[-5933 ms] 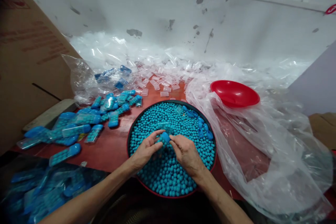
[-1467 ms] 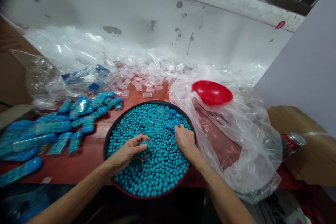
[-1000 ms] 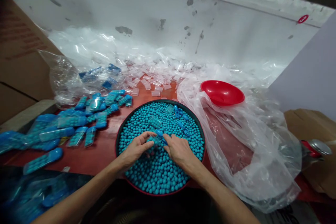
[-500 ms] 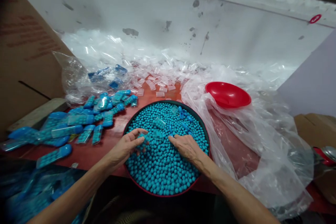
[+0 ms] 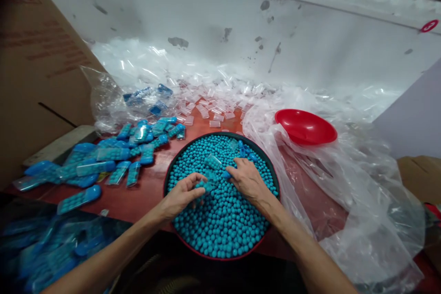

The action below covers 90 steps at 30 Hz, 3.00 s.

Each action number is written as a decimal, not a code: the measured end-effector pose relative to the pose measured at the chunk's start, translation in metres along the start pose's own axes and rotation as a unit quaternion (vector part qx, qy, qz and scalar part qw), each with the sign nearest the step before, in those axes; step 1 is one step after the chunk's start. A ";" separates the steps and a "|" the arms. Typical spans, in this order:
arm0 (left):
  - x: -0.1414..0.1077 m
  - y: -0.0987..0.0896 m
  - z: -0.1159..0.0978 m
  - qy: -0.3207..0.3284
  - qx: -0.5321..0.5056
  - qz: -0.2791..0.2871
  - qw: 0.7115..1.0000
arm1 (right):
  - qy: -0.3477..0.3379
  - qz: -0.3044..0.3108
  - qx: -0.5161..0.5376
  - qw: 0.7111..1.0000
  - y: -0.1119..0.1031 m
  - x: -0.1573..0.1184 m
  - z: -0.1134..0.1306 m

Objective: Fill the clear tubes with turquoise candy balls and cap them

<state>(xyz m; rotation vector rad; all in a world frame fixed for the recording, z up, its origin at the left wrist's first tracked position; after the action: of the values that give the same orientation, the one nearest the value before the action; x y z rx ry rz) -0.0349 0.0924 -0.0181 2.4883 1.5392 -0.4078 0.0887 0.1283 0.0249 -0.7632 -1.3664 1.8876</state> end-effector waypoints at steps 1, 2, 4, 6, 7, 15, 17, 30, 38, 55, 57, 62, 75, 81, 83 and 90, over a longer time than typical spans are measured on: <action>0.002 0.001 0.000 0.007 0.000 0.001 1.000 | -0.012 -0.009 0.068 0.998 -0.003 -0.004 0.005; 0.003 0.003 -0.002 0.017 -0.002 0.004 1.000 | -0.026 -0.011 0.136 0.990 -0.005 -0.008 0.012; 0.004 0.008 -0.006 0.043 -0.007 0.014 0.999 | -0.043 -0.009 0.242 0.969 -0.004 -0.013 0.023; 0.004 0.012 -0.010 0.062 -0.016 0.019 0.998 | -0.035 -0.034 0.305 0.951 -0.004 -0.015 0.028; 0.003 0.012 -0.011 0.066 -0.020 0.018 0.997 | -0.027 -0.049 0.332 0.942 -0.004 -0.016 0.028; -0.004 0.015 -0.015 0.062 -0.017 0.008 0.998 | 0.066 -0.054 0.481 0.873 0.016 -0.021 0.020; -0.005 0.013 -0.017 0.069 -0.027 -0.010 0.997 | 0.073 -0.073 0.472 0.876 0.016 -0.023 0.023; -0.011 0.023 -0.005 0.028 -0.066 -0.010 0.997 | -0.041 -0.036 0.395 0.917 0.008 -0.034 0.034; -0.017 0.030 -0.016 0.043 -0.080 -0.016 0.996 | 0.102 -0.160 0.544 0.817 0.011 -0.035 0.009; -0.022 0.026 -0.040 0.106 -0.073 -0.038 0.991 | -0.004 -0.255 0.221 0.941 0.003 -0.047 0.076; -0.022 0.025 -0.041 0.102 -0.065 -0.056 0.991 | -0.003 -0.283 0.201 0.938 0.001 -0.048 0.078; -0.024 0.022 -0.038 0.101 -0.039 -0.084 0.990 | -0.043 -0.293 0.215 0.931 -0.001 -0.046 0.079; -0.024 0.030 -0.025 0.057 -0.161 -0.046 0.984 | 0.001 -0.182 0.344 0.921 0.026 -0.042 0.067; -0.027 0.031 -0.026 0.055 -0.251 -0.012 0.966 | 0.006 -0.058 0.475 0.878 0.031 -0.033 0.066; -0.030 0.031 -0.026 0.058 -0.232 -0.018 0.971 | -0.010 -0.068 0.457 0.887 0.025 -0.034 0.068; -0.046 0.021 -0.017 0.044 -0.057 -0.078 0.994 | -0.025 -0.189 0.246 0.950 0.017 -0.047 0.088</action>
<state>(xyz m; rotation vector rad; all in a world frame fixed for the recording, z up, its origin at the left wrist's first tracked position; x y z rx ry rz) -0.0333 0.0495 0.0132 2.3386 1.7451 -0.2270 0.0455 0.0373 0.0367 -0.1860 -0.9217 1.8265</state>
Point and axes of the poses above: each hand's wrist, its own x-axis towards the middle knuckle, its own y-axis out of the palm, z = x × y, the point moved 9 cm from there along x, towards the middle knuckle, and after that the axes turned 6 degrees about z, right-handed, at the moved point
